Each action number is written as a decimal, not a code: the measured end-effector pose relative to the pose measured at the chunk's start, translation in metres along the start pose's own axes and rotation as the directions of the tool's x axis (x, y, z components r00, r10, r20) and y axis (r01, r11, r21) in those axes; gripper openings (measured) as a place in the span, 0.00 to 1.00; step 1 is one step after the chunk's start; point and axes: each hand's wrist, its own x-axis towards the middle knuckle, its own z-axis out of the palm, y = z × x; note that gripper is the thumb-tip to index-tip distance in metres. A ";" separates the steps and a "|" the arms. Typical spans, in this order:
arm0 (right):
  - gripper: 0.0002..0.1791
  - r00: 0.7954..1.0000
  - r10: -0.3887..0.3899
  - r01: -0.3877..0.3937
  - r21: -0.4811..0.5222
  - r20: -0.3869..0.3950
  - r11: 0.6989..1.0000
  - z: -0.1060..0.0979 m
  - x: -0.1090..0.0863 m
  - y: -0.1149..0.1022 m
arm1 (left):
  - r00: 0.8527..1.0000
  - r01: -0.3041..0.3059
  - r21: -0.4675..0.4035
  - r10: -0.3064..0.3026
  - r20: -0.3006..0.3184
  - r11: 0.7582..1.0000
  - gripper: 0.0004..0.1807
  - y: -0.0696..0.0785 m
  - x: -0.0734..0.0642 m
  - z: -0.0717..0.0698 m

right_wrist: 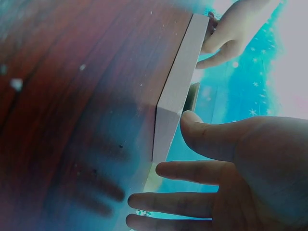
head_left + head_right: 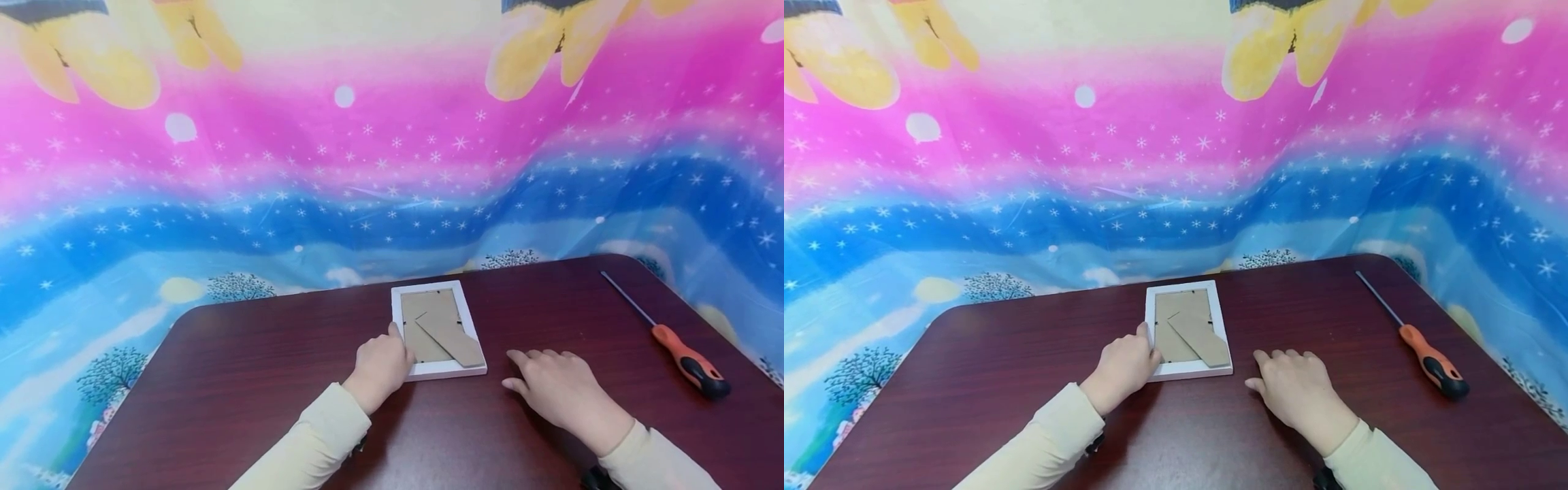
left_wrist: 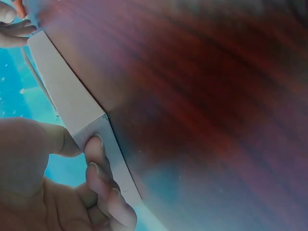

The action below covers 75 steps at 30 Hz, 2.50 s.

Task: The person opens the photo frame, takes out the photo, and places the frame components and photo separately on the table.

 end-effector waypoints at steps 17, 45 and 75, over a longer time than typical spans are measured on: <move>0.26 1.000 0.002 -0.002 -0.003 -0.002 1.000 0.000 0.000 0.001 | 0.996 -0.031 -0.022 0.029 -0.079 0.999 0.24 0.000 -0.003 -0.002; 0.26 1.000 0.012 -0.012 0.023 -0.008 1.000 -0.007 0.004 0.012 | 0.993 -0.065 -0.165 0.080 0.085 0.984 0.44 -0.009 -0.004 -0.011; 0.32 0.980 0.165 -0.181 0.156 0.108 0.971 -0.034 0.000 0.076 | 0.994 -0.030 -0.162 0.046 0.097 0.986 0.45 -0.006 -0.004 -0.011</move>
